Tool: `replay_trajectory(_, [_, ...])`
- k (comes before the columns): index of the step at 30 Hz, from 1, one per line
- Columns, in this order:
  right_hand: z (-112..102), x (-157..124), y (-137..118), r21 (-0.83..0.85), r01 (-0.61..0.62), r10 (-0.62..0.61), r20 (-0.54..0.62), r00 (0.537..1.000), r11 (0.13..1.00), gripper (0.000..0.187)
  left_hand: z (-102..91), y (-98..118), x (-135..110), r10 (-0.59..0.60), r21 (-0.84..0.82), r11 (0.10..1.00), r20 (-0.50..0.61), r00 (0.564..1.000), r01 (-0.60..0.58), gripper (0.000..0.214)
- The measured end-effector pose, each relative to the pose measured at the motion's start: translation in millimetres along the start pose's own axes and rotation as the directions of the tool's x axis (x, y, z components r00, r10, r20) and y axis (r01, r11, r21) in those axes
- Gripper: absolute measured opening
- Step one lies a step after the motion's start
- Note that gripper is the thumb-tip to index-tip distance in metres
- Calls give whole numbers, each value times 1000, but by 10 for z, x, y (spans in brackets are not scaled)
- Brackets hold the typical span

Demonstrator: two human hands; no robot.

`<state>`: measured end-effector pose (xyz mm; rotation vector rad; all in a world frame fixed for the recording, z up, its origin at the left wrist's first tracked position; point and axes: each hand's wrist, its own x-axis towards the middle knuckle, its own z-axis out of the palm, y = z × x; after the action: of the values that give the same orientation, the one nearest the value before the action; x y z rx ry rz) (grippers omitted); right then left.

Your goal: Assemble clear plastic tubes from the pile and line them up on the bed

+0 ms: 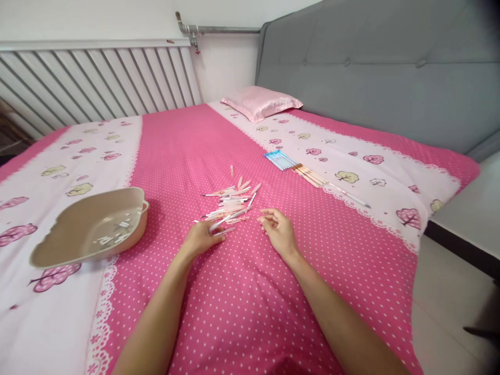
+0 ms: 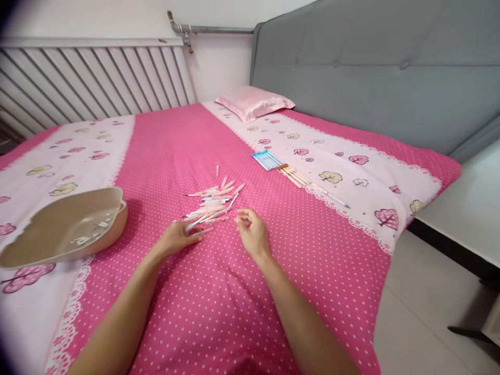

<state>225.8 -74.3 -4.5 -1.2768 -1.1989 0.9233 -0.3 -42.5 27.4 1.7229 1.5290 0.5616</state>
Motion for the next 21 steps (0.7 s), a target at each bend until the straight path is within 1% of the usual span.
replay_trajectory(3, [5, -13, -16, 3, -4, 4, 36, 999, 1000, 23, 15, 27, -18, 38, -77, 996, 28, 999, -36, 29])
replay_trajectory(5, [19, -28, -52, 48, -28, 23, 112, 993, 998, 23, 54, 95, -56, 77, -149, 986, 34, 996, -71, 31])
replay_trajectory(7, [41, -47, -104, 139, -120, 88, 219, 972, 983, 27, 127, 195, -106, 123, -223, 968, 36, 992, -112, 33])
replay_trajectory(8, [53, -58, -132, 184, -196, 139, 279, 950, 963, 29, 173, 250, -131, 147, -257, 957, 44, 988, -132, 34])
replay_trajectory(9, [63, -69, -159, 216, -283, 199, 342, 918, 934, 32, 224, 305, -156, 174, -288, 946, 60, 983, -150, 35])
replay_trajectory(11, [74, -89, -210, 235, -450, 310, 458, 833, 862, 39, 325, 403, -200, 228, -343, 922, 114, 967, -177, 36])
replay_trajectory(12, [72, -98, -232, 236, -507, 342, 504, 793, 829, 42, 369, 442, -219, 256, -372, 909, 147, 955, -187, 35])
replay_trajectory(14, [52, -110, -269, 248, -576, 360, 575, 735, 779, 41, 434, 499, -249, 314, -425, 882, 207, 927, -204, 31])
replay_trajectory(16, [17, -116, -298, 269, -611, 343, 631, 696, 745, 36, 467, 524, -267, 367, -470, 855, 253, 895, -218, 29])
replay_trajectory(18, [-18, -117, -316, 275, -635, 331, 669, 665, 722, 32, 479, 521, -272, 393, -492, 840, 261, 881, -229, 26])
replay_trajectory(19, [-32, -115, -320, 280, -643, 329, 676, 659, 713, 30, 481, 511, -269, 394, -496, 836, 243, 886, -235, 25])
replay_trajectory(21, [-46, -107, -313, 306, -650, 325, 673, 664, 695, 28, 489, 481, -253, 372, -497, 831, 167, 913, -248, 25])
